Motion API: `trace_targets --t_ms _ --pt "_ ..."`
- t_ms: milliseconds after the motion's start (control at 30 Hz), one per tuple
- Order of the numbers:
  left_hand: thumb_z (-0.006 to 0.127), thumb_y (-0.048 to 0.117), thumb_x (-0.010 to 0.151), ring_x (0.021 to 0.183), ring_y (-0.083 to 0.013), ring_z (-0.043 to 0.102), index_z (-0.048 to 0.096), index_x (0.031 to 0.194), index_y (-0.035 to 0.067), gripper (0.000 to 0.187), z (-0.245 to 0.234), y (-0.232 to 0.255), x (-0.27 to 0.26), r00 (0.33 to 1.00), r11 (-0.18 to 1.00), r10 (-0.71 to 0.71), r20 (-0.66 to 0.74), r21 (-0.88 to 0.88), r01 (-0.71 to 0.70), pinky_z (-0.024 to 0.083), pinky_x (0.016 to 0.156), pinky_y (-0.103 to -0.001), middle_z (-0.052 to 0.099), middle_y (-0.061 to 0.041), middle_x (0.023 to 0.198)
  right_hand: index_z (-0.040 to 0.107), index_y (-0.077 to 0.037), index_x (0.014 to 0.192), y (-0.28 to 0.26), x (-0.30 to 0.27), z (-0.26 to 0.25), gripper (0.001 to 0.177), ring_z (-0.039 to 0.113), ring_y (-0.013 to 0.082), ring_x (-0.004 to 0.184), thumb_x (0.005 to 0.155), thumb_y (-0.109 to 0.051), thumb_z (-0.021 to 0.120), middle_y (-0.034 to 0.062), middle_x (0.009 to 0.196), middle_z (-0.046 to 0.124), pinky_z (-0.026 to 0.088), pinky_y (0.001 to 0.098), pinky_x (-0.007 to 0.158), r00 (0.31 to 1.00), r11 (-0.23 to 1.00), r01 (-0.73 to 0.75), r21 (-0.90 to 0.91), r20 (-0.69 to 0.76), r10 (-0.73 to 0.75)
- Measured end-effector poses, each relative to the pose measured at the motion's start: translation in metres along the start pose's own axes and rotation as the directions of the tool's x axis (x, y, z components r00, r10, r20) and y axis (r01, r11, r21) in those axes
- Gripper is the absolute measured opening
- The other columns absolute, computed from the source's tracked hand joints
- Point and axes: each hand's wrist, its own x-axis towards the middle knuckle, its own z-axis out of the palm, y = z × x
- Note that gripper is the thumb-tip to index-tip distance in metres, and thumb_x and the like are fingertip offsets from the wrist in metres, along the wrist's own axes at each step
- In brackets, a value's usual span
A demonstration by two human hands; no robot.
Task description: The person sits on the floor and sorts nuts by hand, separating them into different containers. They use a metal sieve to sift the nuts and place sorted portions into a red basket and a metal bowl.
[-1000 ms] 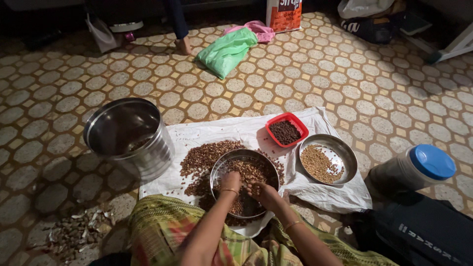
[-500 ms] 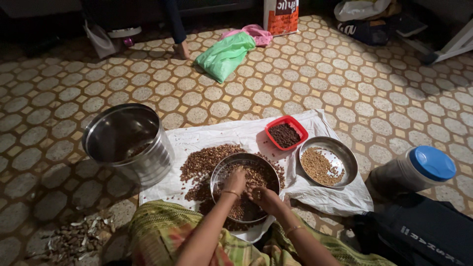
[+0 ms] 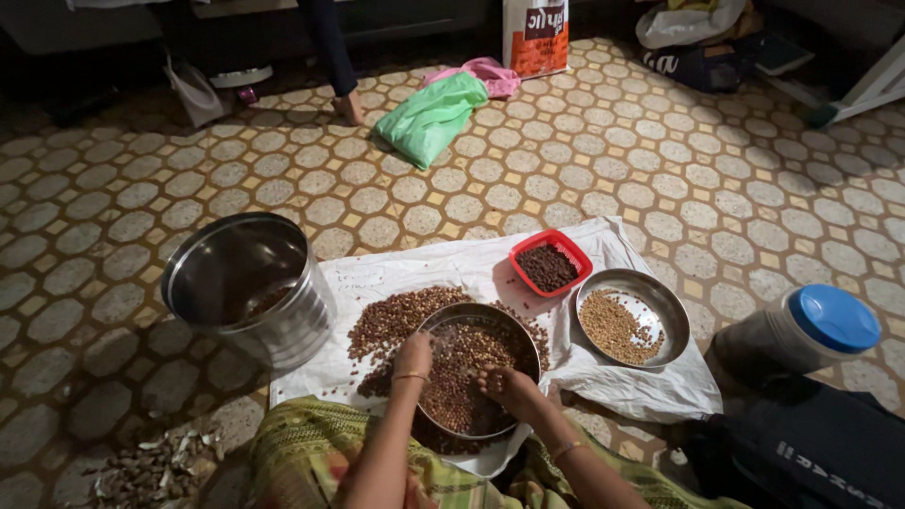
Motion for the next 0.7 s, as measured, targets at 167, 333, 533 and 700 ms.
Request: trace_targets --t_ms 167,333,533,700 --pt "0.062 0.015 0.093 0.094 -0.0395 0.071 0.076 0.093 0.006 0.017 0.007 0.001 0.003 0.998 0.990 -0.054 0.033 0.134 0.049 0.059 0.082 -0.050 0.073 -0.021 0.103 0.059 -0.001 0.119 0.001 -0.001 -0.002 0.024 0.070 0.0256 0.097 0.102 -0.014 0.047 0.0136 0.104 0.071 0.057 0.0410 0.096 1.000 1.000 0.007 0.027 0.029 -0.007" --pt "0.058 0.006 0.095 0.088 -0.0377 0.074 0.076 0.092 0.002 0.018 0.018 0.005 0.007 1.000 0.951 0.000 0.003 0.311 -0.001 0.063 0.071 -0.048 0.073 -0.020 0.104 0.061 0.000 0.119 0.003 -0.001 -0.004 0.025 0.069 0.0244 0.097 0.104 -0.016 0.048 0.0128 0.105 0.071 0.058 0.0415 0.097 1.000 1.000 0.022 -0.007 0.003 -0.022" --pt "0.056 0.008 0.095 0.092 -0.0377 0.075 0.076 0.097 0.001 0.021 0.021 0.016 0.018 0.999 0.920 0.011 0.031 0.391 -0.023 0.063 0.076 -0.047 0.072 -0.025 0.105 0.060 -0.002 0.118 0.001 -0.004 -0.004 0.024 0.070 0.0236 0.098 0.104 -0.017 0.047 0.0111 0.106 0.071 0.056 0.0398 0.097 1.000 0.998 0.022 -0.061 -0.019 -0.023" --pt "0.055 0.006 0.091 0.086 -0.0388 0.073 0.073 0.100 -0.004 0.022 0.023 0.013 0.009 0.983 0.957 0.120 -0.137 0.279 -0.078 0.062 0.072 -0.046 0.070 -0.025 0.104 0.060 -0.002 0.120 0.001 -0.002 -0.005 0.024 0.069 0.0237 0.098 0.104 -0.014 0.049 0.0110 0.105 0.070 0.057 0.0401 0.098 0.998 0.996 0.044 -0.071 0.046 -0.041"
